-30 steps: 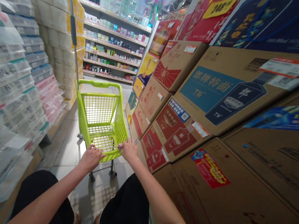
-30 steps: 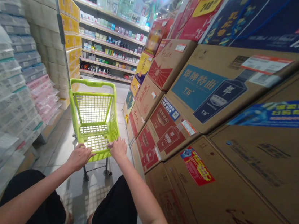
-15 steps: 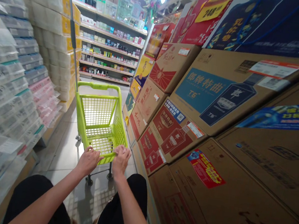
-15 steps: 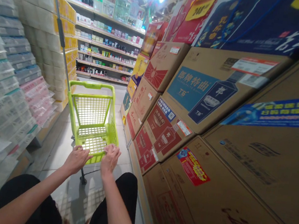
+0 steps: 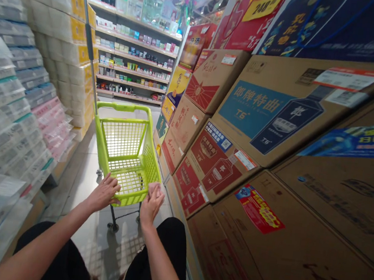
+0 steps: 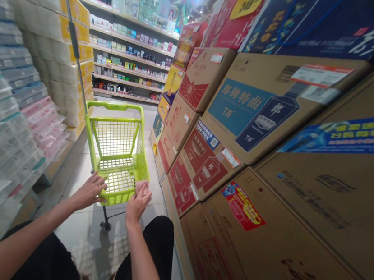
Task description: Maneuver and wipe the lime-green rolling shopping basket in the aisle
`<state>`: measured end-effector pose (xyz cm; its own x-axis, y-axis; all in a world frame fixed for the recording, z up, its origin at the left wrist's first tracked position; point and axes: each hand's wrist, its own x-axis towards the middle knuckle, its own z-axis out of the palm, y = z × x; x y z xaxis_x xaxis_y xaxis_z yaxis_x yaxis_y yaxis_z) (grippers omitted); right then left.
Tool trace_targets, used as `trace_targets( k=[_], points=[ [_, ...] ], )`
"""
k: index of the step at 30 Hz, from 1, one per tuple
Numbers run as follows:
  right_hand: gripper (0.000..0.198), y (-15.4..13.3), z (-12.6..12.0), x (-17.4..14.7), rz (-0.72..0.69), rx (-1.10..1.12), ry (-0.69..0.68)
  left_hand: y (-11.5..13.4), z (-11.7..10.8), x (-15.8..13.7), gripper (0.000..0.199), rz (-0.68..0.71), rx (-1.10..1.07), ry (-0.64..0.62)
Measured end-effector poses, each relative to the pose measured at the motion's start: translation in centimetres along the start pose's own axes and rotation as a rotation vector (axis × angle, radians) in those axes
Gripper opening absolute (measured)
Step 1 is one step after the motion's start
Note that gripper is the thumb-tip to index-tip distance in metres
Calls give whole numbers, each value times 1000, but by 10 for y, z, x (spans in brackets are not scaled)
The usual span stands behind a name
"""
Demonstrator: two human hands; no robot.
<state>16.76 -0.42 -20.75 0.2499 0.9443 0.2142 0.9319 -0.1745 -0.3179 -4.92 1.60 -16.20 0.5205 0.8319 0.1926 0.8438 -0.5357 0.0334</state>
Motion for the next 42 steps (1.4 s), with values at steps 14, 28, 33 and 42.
trace_targets(
  k=[14, 28, 33, 42],
  points=[
    [48, -21, -2, -7, -24, 336, 224, 15, 23, 12, 45, 35, -25, 206],
    [50, -28, -18, -23, -211, 248, 97, 29, 38, 18, 33, 63, -44, 269],
    [53, -25, -16, -29, -402, 254, 66, 32, 35, 17, 26, 58, -46, 270],
    [51, 1, -12, -11, -165, 300, 137, 30, 38, 15, 49, 22, -107, 280]
  ],
)
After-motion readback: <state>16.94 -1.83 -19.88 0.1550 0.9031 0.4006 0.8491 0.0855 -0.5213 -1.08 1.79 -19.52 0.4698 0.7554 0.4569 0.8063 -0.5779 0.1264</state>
